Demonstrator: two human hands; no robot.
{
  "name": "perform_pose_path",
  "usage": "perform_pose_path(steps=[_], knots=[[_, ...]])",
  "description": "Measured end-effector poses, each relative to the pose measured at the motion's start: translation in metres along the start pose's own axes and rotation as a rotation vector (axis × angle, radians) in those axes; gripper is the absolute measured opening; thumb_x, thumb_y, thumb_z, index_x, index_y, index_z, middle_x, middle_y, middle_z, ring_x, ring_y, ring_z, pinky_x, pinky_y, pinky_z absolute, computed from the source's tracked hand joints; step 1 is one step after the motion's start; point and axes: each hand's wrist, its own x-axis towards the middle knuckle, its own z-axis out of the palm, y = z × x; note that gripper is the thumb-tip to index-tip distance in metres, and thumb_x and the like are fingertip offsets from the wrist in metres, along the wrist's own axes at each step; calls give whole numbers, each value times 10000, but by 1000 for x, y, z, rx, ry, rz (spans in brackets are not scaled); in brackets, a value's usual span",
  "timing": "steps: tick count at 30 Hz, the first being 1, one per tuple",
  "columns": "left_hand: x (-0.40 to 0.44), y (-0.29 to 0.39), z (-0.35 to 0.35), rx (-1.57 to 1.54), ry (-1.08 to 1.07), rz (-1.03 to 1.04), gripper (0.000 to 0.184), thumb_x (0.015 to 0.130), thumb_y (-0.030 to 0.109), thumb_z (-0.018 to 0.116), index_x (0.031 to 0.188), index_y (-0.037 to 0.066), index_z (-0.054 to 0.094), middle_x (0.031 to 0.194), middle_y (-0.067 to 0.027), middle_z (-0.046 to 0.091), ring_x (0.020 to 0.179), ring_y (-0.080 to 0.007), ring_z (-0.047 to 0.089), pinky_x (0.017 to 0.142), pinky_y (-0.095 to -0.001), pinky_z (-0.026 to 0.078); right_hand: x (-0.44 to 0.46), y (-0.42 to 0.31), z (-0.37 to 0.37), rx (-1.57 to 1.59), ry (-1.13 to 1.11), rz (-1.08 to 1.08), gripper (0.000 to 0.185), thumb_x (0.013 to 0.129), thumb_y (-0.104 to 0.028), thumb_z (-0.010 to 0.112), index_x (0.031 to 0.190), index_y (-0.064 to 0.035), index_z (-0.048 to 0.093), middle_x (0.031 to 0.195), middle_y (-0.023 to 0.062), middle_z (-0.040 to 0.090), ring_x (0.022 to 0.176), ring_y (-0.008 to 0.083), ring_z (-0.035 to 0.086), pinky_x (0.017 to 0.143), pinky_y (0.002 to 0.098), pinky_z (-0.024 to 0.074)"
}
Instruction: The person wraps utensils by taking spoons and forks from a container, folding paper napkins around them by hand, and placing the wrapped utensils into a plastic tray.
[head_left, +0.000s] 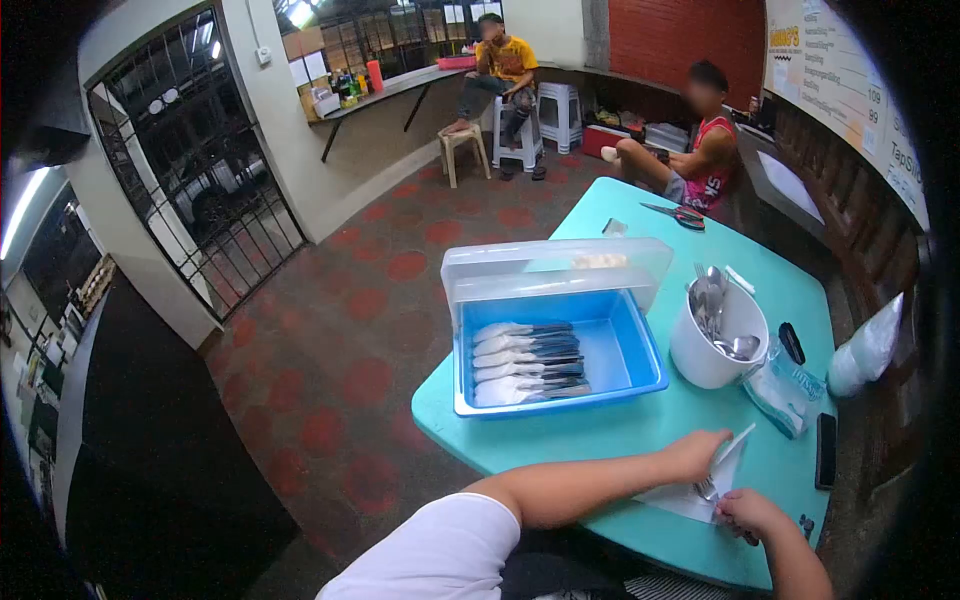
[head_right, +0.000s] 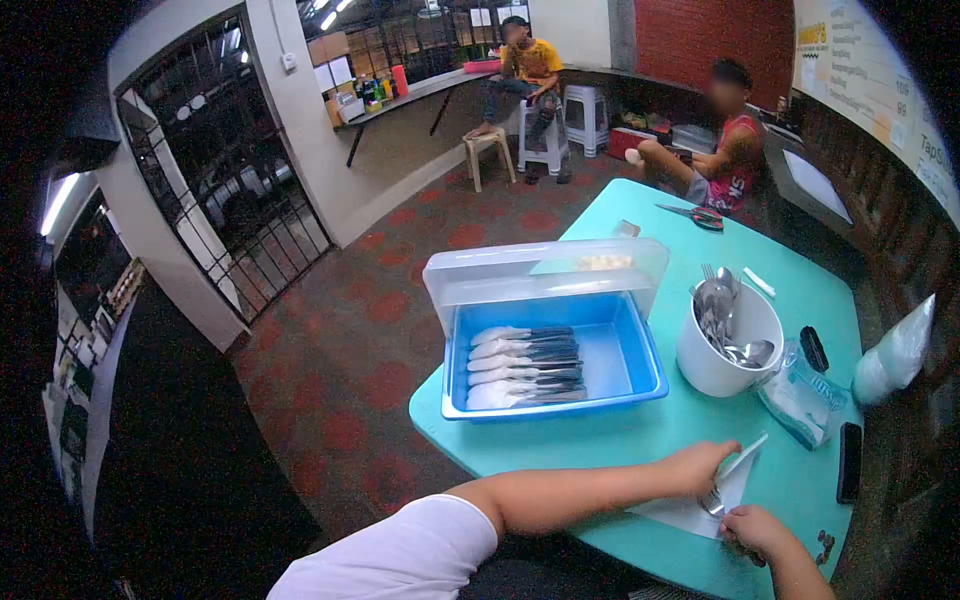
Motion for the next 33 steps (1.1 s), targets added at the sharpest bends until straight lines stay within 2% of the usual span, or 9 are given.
perform_pose_path(steps=[1,4,15,18,21,24,28,31,33], knots=[[2,-2,5,18,-5,18,663,652,-10,676,1266,45,429,932,-259,626,898,-434,603,769,-501,470,5,8,-4,38,-7,-4,191,891,-182,490,772,-61,578,610,19,508,480,151,457,435,325,361],[3,1,11,64,-40,60,648,653,-3,682,1251,39,436,939,-254,624,901,-437,599,773,-501,469,6,13,-3,88,-39,-80,156,896,-176,471,782,-94,538,570,-7,426,429,130,367,367,302,255],[12,-13,20,135,-209,189,511,757,23,595,1250,54,466,1024,-238,571,987,-420,557,830,-474,450,-12,-3,-3,-64,51,-49,179,895,-180,462,790,-73,559,596,11,486,422,135,390,348,299,285],[2,-16,15,106,-92,293,390,778,33,571,1164,47,516,1046,-244,543,944,-434,563,826,-479,449,-9,-5,1,-69,33,-56,179,899,-193,460,801,-85,564,602,9,486,425,125,388,341,292,274],[-4,-4,12,39,-34,179,273,782,43,565,1052,21,537,1060,-246,523,926,-433,566,819,-490,454,-2,8,-1,-36,27,-75,181,901,-202,458,809,-90,567,592,2,470,424,120,384,338,293,267],[5,-14,30,153,111,-80,225,768,46,576,984,3,534,1018,-229,534,902,-421,565,796,-498,469,2,12,1,-60,48,-111,183,904,-203,450,820,-91,568,578,-2,453,421,117,384,334,293,261],[-3,-1,22,333,124,-86,165,740,58,591,891,-8,586,964,-205,551,884,-384,567,763,-482,490,-8,8,3,-39,54,-107,179,904,-196,450,825,-90,569,587,2,458,426,116,393,332,296,255],[-5,1,22,410,142,-5,88,717,65,600,777,3,621,925,-191,557,870,-367,569,751,-465,497,-10,10,6,-27,77,-129,180,902,-182,455,820,-74,574,605,10,482,443,122,414,360,304,292],[-8,3,19,416,161,26,62,704,67,603,713,11,630,912,-183,559,874,-360,569,755,-457,498,9,26,7,-26,105,-157,227,889,-214,476,807,-52,612,630,29,538,501,159,479,453,329,378]])
